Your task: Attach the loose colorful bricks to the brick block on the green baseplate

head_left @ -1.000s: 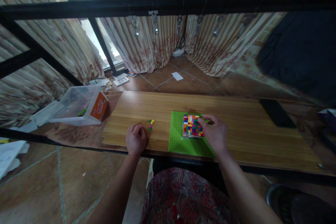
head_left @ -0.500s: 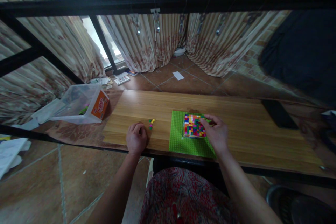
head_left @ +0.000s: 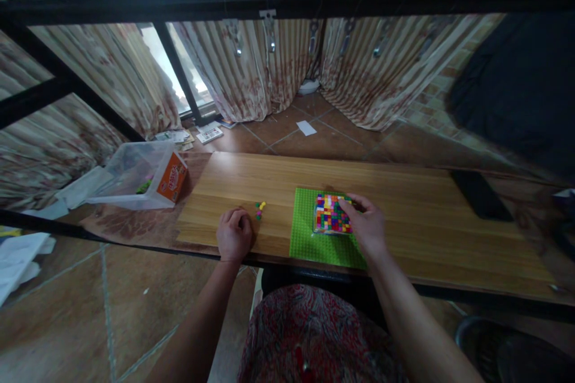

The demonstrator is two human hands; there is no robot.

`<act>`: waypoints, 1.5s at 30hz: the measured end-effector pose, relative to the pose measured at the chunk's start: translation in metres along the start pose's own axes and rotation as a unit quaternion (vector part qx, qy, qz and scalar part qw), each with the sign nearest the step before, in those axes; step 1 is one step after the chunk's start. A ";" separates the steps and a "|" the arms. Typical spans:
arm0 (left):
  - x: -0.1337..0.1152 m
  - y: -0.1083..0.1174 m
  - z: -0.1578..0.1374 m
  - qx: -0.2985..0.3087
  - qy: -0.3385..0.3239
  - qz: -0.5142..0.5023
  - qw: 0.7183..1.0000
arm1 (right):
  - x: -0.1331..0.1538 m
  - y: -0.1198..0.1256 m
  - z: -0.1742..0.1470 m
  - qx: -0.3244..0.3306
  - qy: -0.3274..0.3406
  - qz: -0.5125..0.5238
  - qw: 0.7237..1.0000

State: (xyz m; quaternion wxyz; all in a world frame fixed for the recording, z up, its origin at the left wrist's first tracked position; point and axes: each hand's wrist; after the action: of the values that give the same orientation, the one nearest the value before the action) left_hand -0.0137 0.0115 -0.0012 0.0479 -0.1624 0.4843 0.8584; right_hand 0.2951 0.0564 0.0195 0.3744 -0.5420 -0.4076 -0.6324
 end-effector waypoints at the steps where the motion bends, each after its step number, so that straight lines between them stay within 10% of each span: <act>1: 0.000 0.000 0.000 0.000 -0.001 0.000 1.000 | 0.001 -0.001 0.000 -0.002 -0.014 0.019 1.000; 17: 0.000 -0.001 0.000 -0.011 -0.014 0.005 1.000 | 0.012 -0.005 -0.001 0.008 -0.076 0.126 0.989; 24: -0.002 -0.001 -0.001 -0.009 -0.009 -0.001 1.000 | 0.041 -0.002 -0.010 -0.057 0.020 0.070 0.996; 36: -0.004 0.000 -0.002 -0.011 -0.007 0.000 1.000 | 0.053 -0.083 -0.065 0.273 0.195 -0.111 0.935; 45: -0.004 -0.001 -0.003 -0.004 0.000 -0.011 1.000 | 0.040 -0.144 -0.084 0.294 0.193 -0.323 0.879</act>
State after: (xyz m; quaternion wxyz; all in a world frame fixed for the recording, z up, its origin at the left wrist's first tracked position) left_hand -0.0089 0.0097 -0.0019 0.0568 -0.1675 0.4787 0.8600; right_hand 0.1259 0.0333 0.0370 0.3622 -0.1125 -0.6469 -0.6616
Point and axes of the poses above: each hand's wrist, its own z-axis towards the middle knuckle, its own y-axis out of the back of the hand, x = y × z, and after that the axes turned 11 degrees about z, right-handed
